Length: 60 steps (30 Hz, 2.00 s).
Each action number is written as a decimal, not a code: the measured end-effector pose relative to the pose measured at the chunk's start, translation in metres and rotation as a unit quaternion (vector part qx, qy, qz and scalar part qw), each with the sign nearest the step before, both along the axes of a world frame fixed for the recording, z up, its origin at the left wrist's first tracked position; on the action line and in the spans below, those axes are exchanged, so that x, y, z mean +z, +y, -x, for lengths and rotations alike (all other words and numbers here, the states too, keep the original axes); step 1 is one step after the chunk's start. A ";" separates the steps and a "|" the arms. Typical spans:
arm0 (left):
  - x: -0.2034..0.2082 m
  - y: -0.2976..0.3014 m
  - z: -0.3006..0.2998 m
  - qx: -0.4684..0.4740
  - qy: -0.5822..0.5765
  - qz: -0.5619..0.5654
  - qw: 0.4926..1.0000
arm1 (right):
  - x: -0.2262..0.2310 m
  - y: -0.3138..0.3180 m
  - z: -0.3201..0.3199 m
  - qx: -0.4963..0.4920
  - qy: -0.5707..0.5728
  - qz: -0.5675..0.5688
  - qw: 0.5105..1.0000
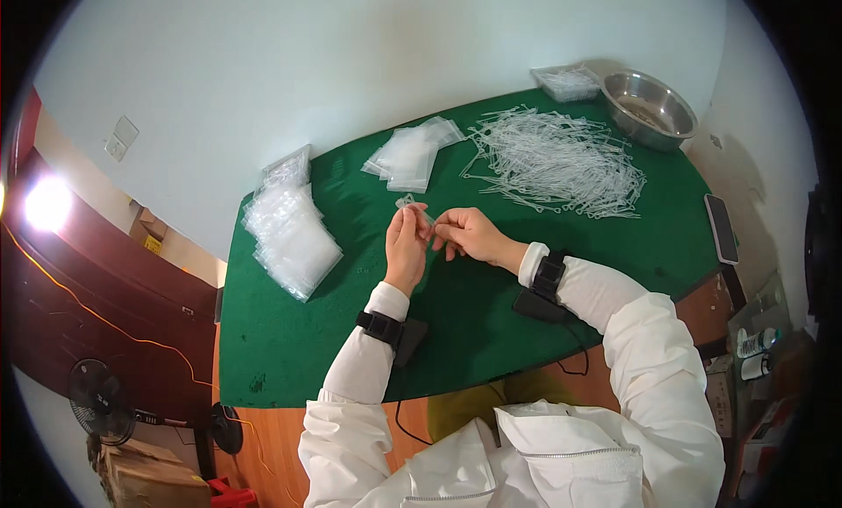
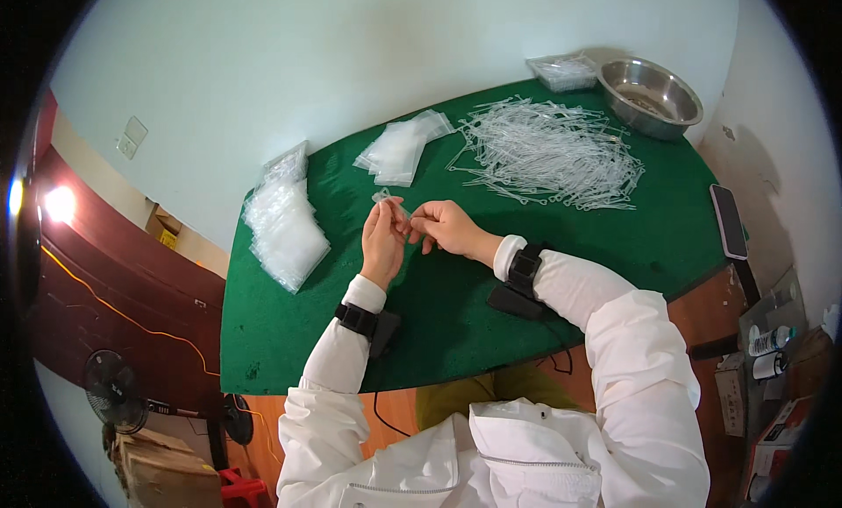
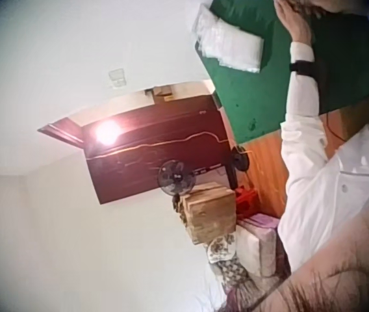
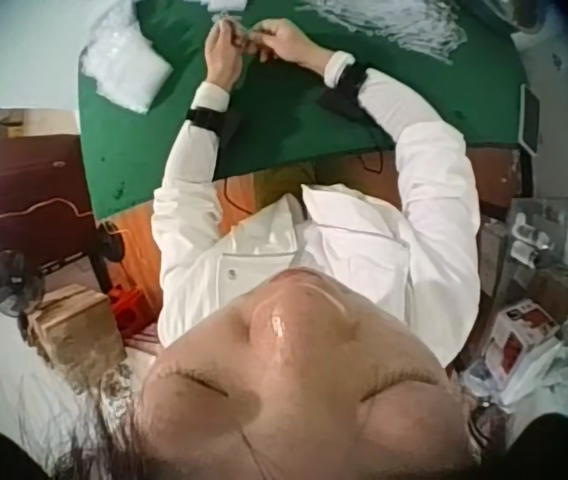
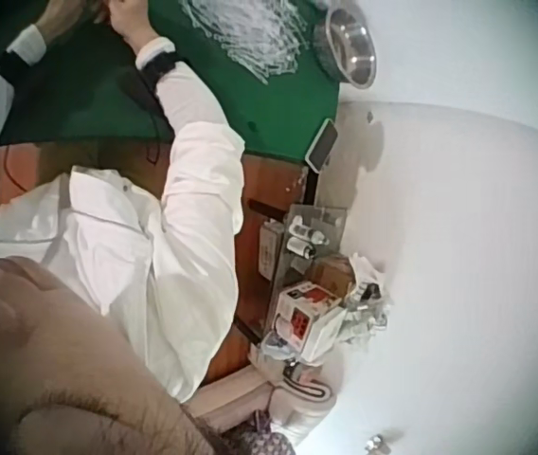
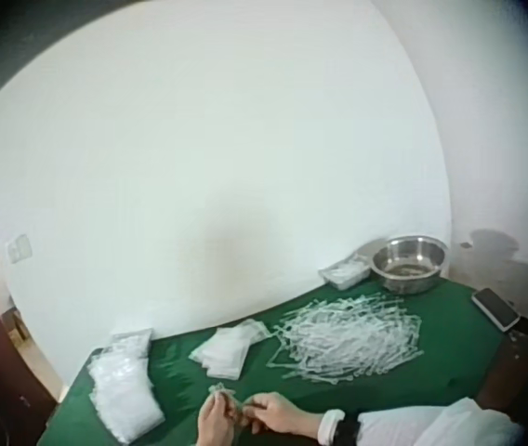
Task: Packaging small white plastic sticks into small plastic bags at a workbench.
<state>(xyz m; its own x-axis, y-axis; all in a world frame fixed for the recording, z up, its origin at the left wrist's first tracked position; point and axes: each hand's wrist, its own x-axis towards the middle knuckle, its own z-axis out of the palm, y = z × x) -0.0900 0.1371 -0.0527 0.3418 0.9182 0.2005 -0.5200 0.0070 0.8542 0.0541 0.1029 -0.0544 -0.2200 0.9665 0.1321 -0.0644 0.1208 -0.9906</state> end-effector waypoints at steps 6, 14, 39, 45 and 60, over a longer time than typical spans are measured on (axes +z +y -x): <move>-0.006 0.004 0.003 -0.010 0.006 -0.012 1.000 | 0.003 0.000 -0.001 0.043 0.039 0.022 0.998; -0.005 -0.002 -0.003 -0.065 -0.006 -0.032 0.997 | 0.014 0.000 -0.005 0.037 -0.028 0.100 0.994; -0.017 0.006 -0.001 -0.036 0.192 -0.100 0.976 | 0.013 0.031 -0.077 -0.294 -0.389 -0.224 0.844; -0.013 0.002 0.000 -0.044 0.274 -0.172 0.945 | 0.019 0.034 -0.105 -0.327 -0.461 -0.162 0.809; -0.014 0.008 0.003 0.066 0.153 -0.078 0.983 | 0.005 0.039 -0.108 -0.263 -0.580 -0.065 0.768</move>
<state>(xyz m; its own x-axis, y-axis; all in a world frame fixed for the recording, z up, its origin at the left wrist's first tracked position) -0.0932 0.1450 -0.0666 0.2879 0.9247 0.2490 -0.2262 -0.1870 0.9560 0.1620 0.1420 -0.0494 0.1542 0.9570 0.2455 0.9444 -0.0697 -0.3213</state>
